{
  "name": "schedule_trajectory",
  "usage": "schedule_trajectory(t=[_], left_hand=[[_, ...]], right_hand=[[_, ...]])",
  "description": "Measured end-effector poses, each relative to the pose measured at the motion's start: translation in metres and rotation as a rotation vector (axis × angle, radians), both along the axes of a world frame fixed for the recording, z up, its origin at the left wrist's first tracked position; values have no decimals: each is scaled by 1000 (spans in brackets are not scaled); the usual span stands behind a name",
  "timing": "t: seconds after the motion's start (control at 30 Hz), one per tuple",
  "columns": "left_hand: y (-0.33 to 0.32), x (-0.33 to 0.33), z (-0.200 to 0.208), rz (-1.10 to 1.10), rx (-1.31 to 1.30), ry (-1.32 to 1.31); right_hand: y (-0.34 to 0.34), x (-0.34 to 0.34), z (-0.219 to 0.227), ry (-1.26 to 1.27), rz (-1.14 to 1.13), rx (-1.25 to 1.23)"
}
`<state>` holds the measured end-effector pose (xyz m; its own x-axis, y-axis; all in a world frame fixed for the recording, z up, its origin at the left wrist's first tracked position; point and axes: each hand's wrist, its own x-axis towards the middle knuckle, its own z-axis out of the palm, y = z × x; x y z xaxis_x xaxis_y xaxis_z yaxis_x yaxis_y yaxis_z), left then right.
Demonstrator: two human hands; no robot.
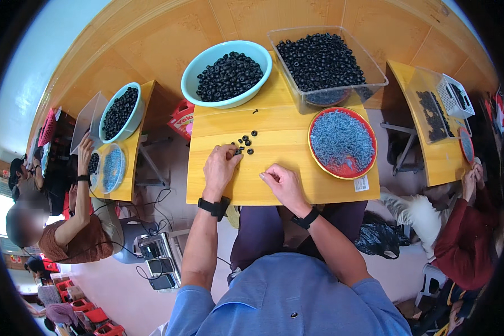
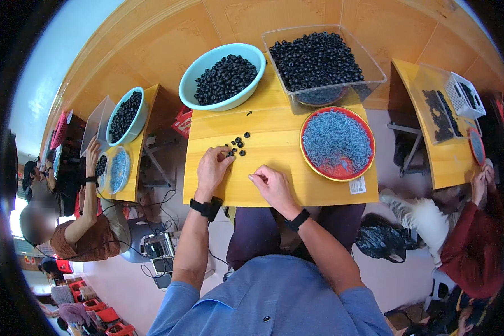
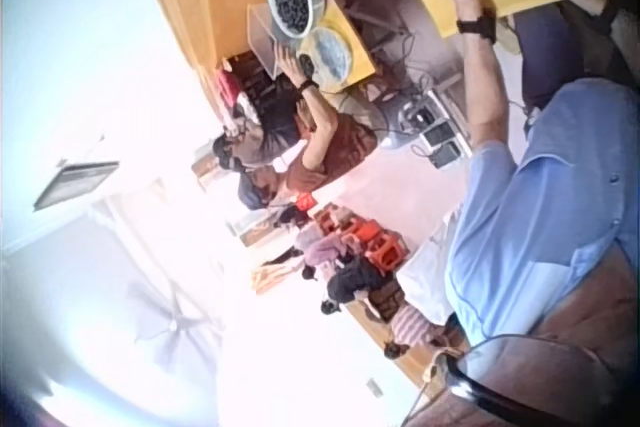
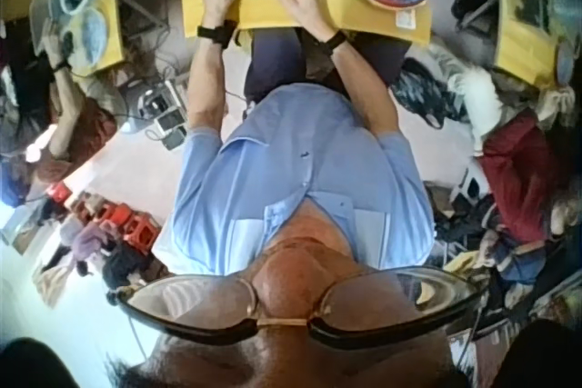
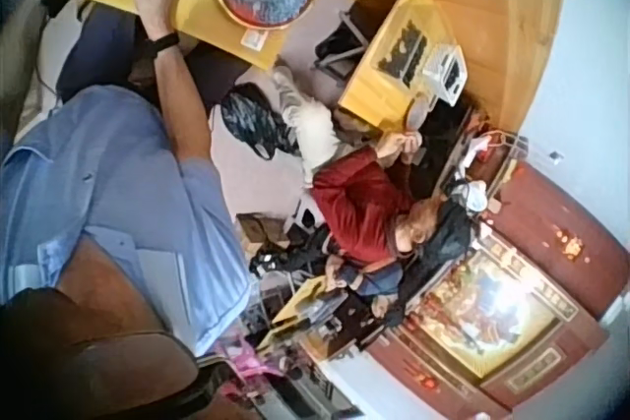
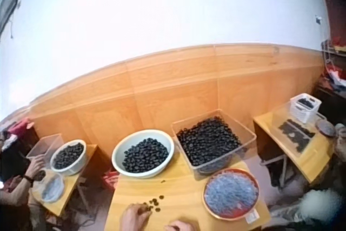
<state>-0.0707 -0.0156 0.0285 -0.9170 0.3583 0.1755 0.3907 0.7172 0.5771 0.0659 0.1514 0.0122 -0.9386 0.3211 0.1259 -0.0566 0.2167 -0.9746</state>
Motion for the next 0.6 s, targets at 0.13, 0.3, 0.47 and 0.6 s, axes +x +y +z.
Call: schedule_trajectory(t=[0.13, 0.3, 0.47, 0.6], left_hand=[[-3, -7, -6, 3, 30, -21], [-16, 8, -1, 61, 284, -162], [-10, 40, 1, 1, 463, -230], [-12, 58, -10, -67, 558, -286]], right_hand=[[-1, -4, -11, -17, -12, 69], [-5, -4, -1, 24, -36, 97], [0, -4, -2, 17, -47, 101], [-3, -5, 5, 60, -35, 148]])
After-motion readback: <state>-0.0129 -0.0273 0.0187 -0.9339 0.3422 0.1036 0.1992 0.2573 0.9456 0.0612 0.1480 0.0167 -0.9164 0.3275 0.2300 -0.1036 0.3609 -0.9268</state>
